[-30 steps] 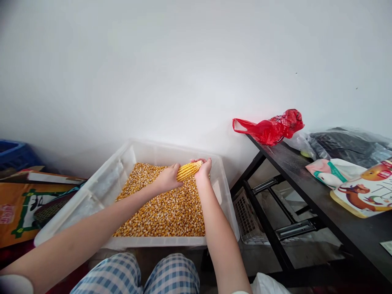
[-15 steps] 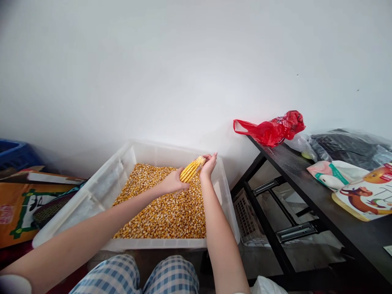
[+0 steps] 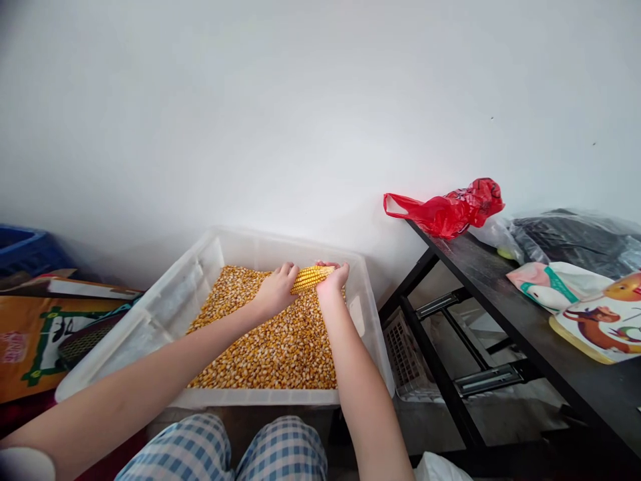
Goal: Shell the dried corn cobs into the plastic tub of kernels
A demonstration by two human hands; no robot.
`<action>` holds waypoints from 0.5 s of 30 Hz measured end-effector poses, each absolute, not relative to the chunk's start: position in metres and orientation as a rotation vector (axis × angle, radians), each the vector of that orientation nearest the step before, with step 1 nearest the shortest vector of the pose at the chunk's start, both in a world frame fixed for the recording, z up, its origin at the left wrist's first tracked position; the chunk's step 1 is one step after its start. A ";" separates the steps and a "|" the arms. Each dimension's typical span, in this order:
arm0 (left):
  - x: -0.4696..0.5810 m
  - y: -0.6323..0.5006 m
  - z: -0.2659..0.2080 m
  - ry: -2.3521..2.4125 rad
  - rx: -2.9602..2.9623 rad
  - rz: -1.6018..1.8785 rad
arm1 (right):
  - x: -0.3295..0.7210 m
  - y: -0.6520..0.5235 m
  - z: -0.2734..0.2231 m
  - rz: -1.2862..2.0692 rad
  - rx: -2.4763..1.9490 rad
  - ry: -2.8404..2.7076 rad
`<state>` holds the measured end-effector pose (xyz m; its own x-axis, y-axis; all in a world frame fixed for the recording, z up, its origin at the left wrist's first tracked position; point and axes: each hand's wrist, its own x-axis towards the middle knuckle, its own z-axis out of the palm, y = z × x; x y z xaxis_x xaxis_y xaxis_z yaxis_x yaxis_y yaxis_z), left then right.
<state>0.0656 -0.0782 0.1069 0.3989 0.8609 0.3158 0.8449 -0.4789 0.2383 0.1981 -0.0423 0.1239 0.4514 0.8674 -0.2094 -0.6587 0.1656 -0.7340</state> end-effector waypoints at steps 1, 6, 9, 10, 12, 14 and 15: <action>0.067 -0.079 0.108 1.591 2.587 0.585 | 0.197 -0.043 0.125 1.085 -0.861 -0.248; 0.069 -0.086 0.110 1.567 2.444 0.591 | 0.193 -0.046 0.132 0.841 -0.876 -0.504; 0.067 -0.085 0.108 1.473 2.375 0.641 | 0.195 -0.045 0.134 0.834 -0.876 -0.617; 0.067 -0.084 0.107 1.432 2.351 0.656 | 0.198 -0.044 0.133 0.868 -0.877 -0.633; 0.066 -0.082 0.106 1.364 2.307 0.690 | 0.207 -0.041 0.130 0.913 -0.910 -0.626; 0.066 -0.080 0.104 1.343 2.286 0.714 | 0.217 -0.036 0.125 0.799 -1.021 -0.581; 0.066 -0.079 0.104 1.348 2.285 0.718 | 0.222 -0.033 0.122 0.683 -1.097 -0.569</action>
<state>0.0661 -0.0789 0.1037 0.4059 0.8845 0.2299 0.6846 -0.4609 0.5646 0.2222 -0.0329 0.1219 0.6662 0.7413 0.0820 -0.2139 0.2952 -0.9312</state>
